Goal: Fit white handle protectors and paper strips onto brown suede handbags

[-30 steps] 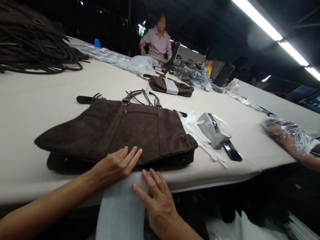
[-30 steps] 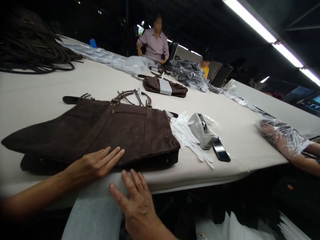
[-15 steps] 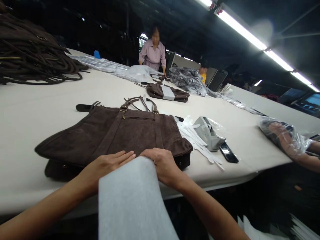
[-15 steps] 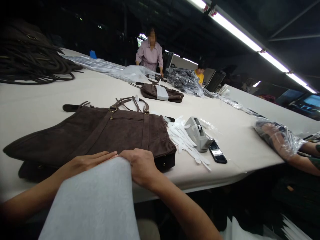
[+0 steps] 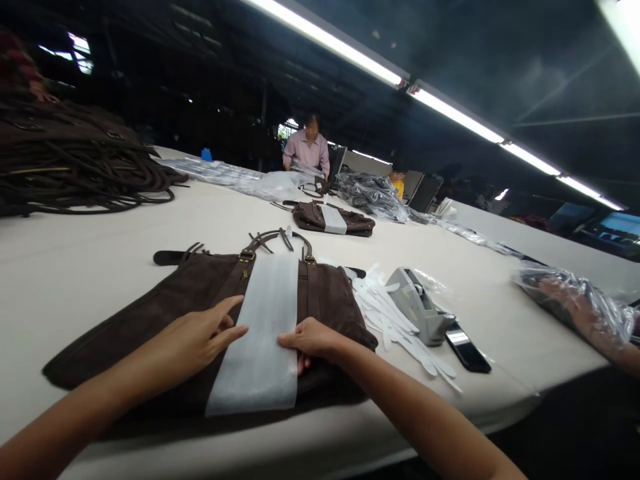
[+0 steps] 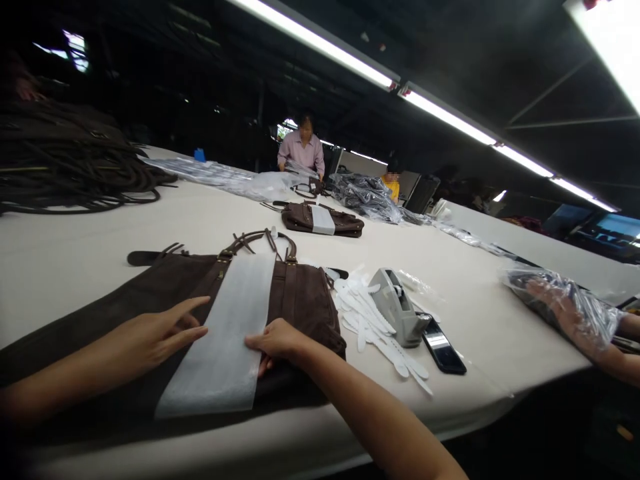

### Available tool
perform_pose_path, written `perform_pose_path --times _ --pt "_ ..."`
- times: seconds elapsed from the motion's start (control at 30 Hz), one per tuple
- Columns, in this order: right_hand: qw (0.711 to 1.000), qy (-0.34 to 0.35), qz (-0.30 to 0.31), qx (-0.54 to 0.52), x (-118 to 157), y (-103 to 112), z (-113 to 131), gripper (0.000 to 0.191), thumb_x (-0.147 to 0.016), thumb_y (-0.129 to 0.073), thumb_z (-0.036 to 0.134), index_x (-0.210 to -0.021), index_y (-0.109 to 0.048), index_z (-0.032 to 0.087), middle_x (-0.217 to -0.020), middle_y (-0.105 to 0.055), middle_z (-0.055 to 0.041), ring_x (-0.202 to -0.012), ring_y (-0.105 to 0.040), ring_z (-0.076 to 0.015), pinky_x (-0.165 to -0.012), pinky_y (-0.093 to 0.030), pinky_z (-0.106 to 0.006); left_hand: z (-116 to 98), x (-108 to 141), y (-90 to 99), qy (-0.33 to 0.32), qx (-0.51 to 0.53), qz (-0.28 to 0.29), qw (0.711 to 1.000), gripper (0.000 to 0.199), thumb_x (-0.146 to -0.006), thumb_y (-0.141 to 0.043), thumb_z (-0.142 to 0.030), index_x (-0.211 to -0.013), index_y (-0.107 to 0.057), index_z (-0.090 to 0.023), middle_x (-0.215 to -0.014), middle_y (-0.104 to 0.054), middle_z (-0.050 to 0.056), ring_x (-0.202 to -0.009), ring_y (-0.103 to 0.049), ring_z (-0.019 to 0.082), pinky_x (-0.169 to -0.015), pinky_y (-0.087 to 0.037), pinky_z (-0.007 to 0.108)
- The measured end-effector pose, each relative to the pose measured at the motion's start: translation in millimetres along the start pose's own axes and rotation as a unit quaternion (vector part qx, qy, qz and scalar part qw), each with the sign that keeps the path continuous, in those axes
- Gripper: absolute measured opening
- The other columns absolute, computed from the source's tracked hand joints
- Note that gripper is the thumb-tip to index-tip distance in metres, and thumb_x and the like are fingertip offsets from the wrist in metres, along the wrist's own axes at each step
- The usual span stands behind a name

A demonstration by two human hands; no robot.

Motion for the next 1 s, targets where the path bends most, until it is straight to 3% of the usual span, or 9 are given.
perform_pose_path --times 0.17,0.27,0.37,0.47,0.57,0.67,0.77,0.9,1.0 --pt "0.999 0.002 0.029 0.028 -6 0 4 0.042 -0.092 -0.056 0.013 -0.05 -0.052 0.014 -0.038 -0.052 0.0021 -0.032 -0.046 -0.0077 -0.034 -0.034 -0.016 -49 -63 0.1 0.094 -0.159 0.051 0.981 0.037 -0.094 -0.047 -0.037 -0.121 -0.062 -0.017 -0.119 -0.065 0.015 -0.101 -0.066 0.032 -0.077 -0.054 0.042" --pt "0.998 0.02 0.022 0.049 -10 -3 -2 0.042 -0.091 -0.054 0.015 -0.05 -0.051 0.015 -0.038 -0.051 0.0031 -0.031 -0.045 -0.0078 -0.035 -0.034 -0.017 -65 -98 -22.6 0.054 -0.17 0.058 0.982 0.03 -0.092 -0.052 -0.032 -0.111 -0.066 -0.013 -0.109 -0.068 0.015 -0.1 -0.065 0.03 -0.077 -0.053 0.039" --pt "0.991 0.041 0.025 0.125 -6 -1 -3 0.042 -0.091 -0.052 0.02 -0.049 -0.05 0.017 -0.041 -0.053 0.0025 -0.035 -0.049 -0.0094 -0.039 -0.037 -0.018 -65 -105 -57.9 -0.008 -0.179 0.041 0.983 0.032 -0.095 -0.044 -0.021 -0.117 -0.064 -0.009 -0.115 -0.064 0.018 -0.108 -0.059 0.03 -0.085 -0.049 0.04" --pt "0.948 0.065 0.029 0.31 2 15 14 0.039 -0.087 -0.058 0.031 -0.05 -0.055 0.018 -0.047 -0.057 0.0001 -0.045 -0.056 -0.013 -0.048 -0.042 -0.022 -56 -94 -86.5 -0.052 -0.184 0.018 0.981 0.043 -0.098 -0.03 -0.017 -0.133 -0.054 -0.009 -0.123 -0.06 0.019 -0.113 -0.055 0.03 -0.095 -0.044 0.045" --pt "0.883 0.13 -0.07 0.446 -6 49 50 0.023 -0.075 -0.072 0.036 -0.061 -0.068 0.019 -0.057 -0.065 -0.0021 -0.06 -0.063 -0.018 -0.058 -0.045 -0.025 -48 -88 -99.6 -0.068 -0.175 -0.006 0.982 0.043 -0.096 -0.033 -0.012 -0.133 -0.054 -0.011 -0.121 -0.06 0.018 -0.111 -0.054 0.03 -0.094 -0.044 0.045" --pt "0.865 0.211 -0.166 0.424 -46 80 90 0.012 -0.077 -0.071 0.029 -0.082 -0.076 0.019 -0.077 -0.073 -0.002 -0.074 -0.067 -0.0167 -0.067 -0.047 -0.023 -46 -90 -100.9 -0.072 -0.153 -0.052 0.984 0.039 -0.095 -0.035 -0.013 -0.124 -0.061 -0.013 -0.111 -0.062 0.015 -0.103 -0.056 0.029 -0.09 -0.046 0.045" --pt "0.861 0.239 -0.191 0.406 -108 93 113 0.025 -0.09 -0.053 0.02 -0.106 -0.073 0.02 -0.095 -0.075 -0.0009 -0.085 -0.067 -0.0121 -0.073 -0.047 -0.019 -47 -93 -100.7 -0.07 -0.13 -0.07 0.987 0.037 -0.095 -0.036 -0.013 -0.12 -0.063 -0.014 -0.107 -0.063 0.013 -0.099 -0.057 0.028 -0.089 -0.047 0.045" --pt "0.84 0.232 -0.214 0.441 -177 92 122 0.026 -0.088 -0.054 0.015 -0.101 -0.074 0.023 -0.1 -0.075 -0.0002 -0.096 -0.066 -0.0139 -0.082 -0.047 -0.02 -44 -92 -105.7 -0.052 -0.092 -0.047 0.993 0.042 -0.09 -0.039 -0.007 -0.124 -0.061 -0.017 -0.117 -0.061 0.013 -0.11 -0.055 0.027 -0.099 -0.046 0.046" --pt "0.816 0.194 -0.257 0.479 -204 95 117 0.026 -0.088 -0.053 0.013 -0.101 -0.073 0.02 -0.108 -0.072 -0.0079 -0.103 -0.065 -0.0213 -0.085 -0.048 -0.029 -40 -91 -109.9 -0.033 -0.055 -0.033 0.997 0.049 -0.087 -0.04 -0.005 -0.131 -0.057 -0.02 -0.126 -0.058 0.012 -0.118 -0.052 0.027 -0.106 -0.042 0.048"
Point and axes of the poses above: each hand's wrist, its own x-axis away from the middle knuckle, its own y-axis out of the back of the hand, z = x × y, the point moved 3 cm from there along -x, towards the middle knuckle
